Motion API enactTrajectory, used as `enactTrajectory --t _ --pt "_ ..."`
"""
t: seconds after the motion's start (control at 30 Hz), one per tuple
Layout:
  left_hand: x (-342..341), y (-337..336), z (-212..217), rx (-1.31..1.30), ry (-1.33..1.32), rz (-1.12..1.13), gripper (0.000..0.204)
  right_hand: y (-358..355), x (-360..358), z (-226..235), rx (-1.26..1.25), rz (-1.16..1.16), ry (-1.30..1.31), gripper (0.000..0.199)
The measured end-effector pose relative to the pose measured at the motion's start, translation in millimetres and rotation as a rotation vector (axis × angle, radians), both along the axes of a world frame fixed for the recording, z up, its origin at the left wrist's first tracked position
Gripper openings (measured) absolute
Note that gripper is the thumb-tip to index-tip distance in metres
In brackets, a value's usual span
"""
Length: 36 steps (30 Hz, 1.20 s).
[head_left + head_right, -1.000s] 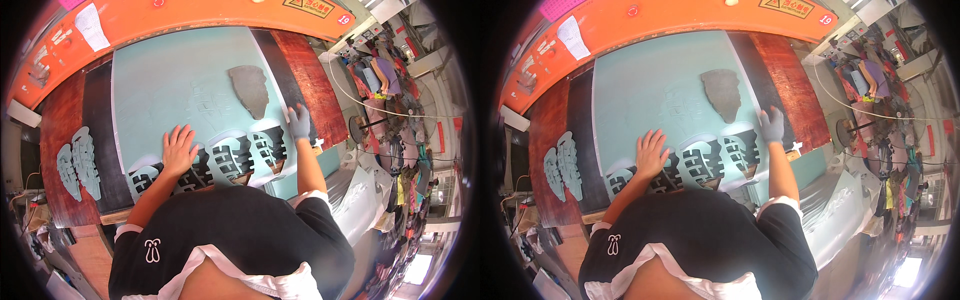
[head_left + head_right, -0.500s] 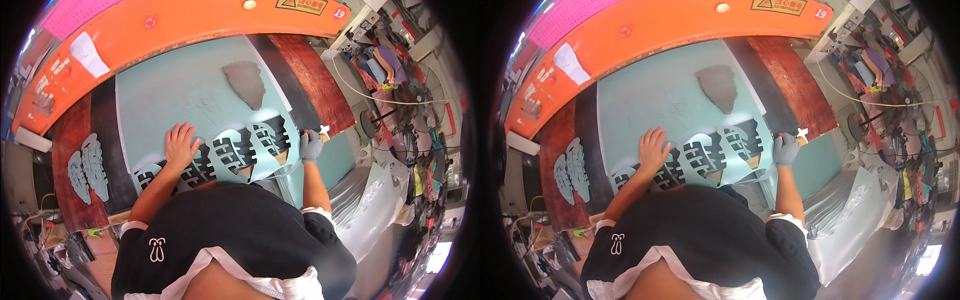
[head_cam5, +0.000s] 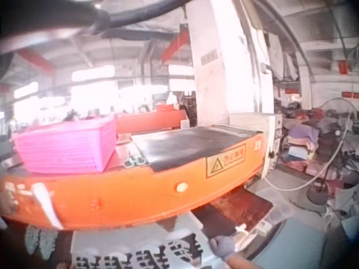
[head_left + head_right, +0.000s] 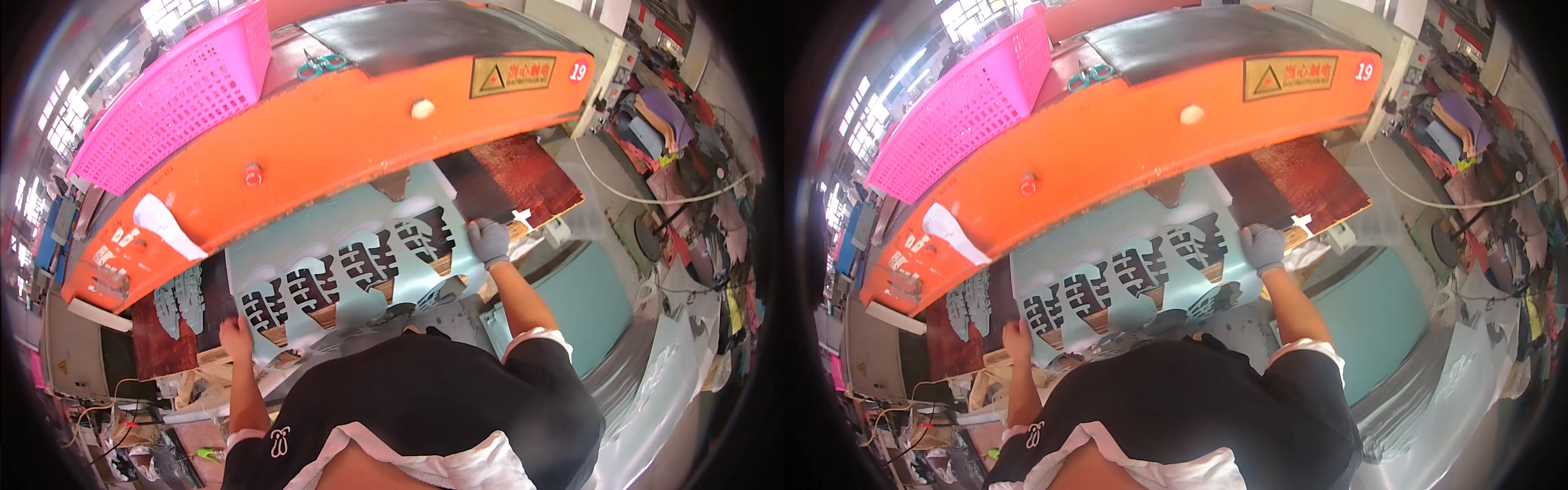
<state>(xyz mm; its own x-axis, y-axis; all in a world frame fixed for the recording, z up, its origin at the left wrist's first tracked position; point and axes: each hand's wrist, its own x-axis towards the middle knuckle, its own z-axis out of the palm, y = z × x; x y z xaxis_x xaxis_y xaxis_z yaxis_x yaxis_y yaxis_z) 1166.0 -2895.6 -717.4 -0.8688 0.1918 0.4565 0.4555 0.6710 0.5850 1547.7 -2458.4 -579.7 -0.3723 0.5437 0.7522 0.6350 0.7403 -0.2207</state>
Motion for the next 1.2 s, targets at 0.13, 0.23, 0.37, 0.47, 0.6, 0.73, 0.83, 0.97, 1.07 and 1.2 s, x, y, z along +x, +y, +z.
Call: enactTrajectory --t 0.13,0.23,0.37,0.47,0.6,0.73,0.83,0.97,1.07,1.2 --pt "2.9 -21.3 -43.2 0.052 0.324 -0.086 0.033 -16.0 -14.4 47.8 0.033 0.246 0.008 0.029" --pt "2.3 -16.9 -48.4 0.113 0.350 -0.073 0.036 -36.3 -31.3 110.2 -0.042 0.505 0.236 0.031" --pt "8.7 -24.0 -49.1 0.093 0.479 -0.027 0.034 -48.6 -40.0 135.9 -0.300 0.751 0.392 0.034" --pt "10.8 -26.6 -54.3 0.086 0.417 -0.035 0.032 -33.4 -16.3 93.8 -0.106 0.558 0.271 0.031" --pt "6.8 -30.7 -55.5 0.077 0.464 -0.052 0.030 4.8 0.1 31.3 -0.046 0.174 -0.071 0.025" --pt "-1.5 -27.9 -53.1 0.019 0.407 -0.058 0.032 27.9 -8.0 4.8 0.121 -0.001 -0.325 0.029" --pt "-7.8 -25.8 -52.7 -0.019 0.388 -0.047 0.033 29.3 -13.2 1.6 0.104 -0.010 -0.286 0.031" --pt "-23.4 -24.2 -49.2 -0.038 0.292 -0.035 0.039 27.2 -9.6 0.2 0.163 0.029 -0.324 0.031" --pt "-36.5 -22.3 -42.7 -0.072 0.241 -0.049 0.044 27.9 -8.9 5.7 0.132 0.054 -0.366 0.033" --pt "-41.0 -19.0 -36.0 -0.046 0.290 -0.053 0.044 21.0 -9.9 21.9 -0.002 0.021 -0.469 0.035"
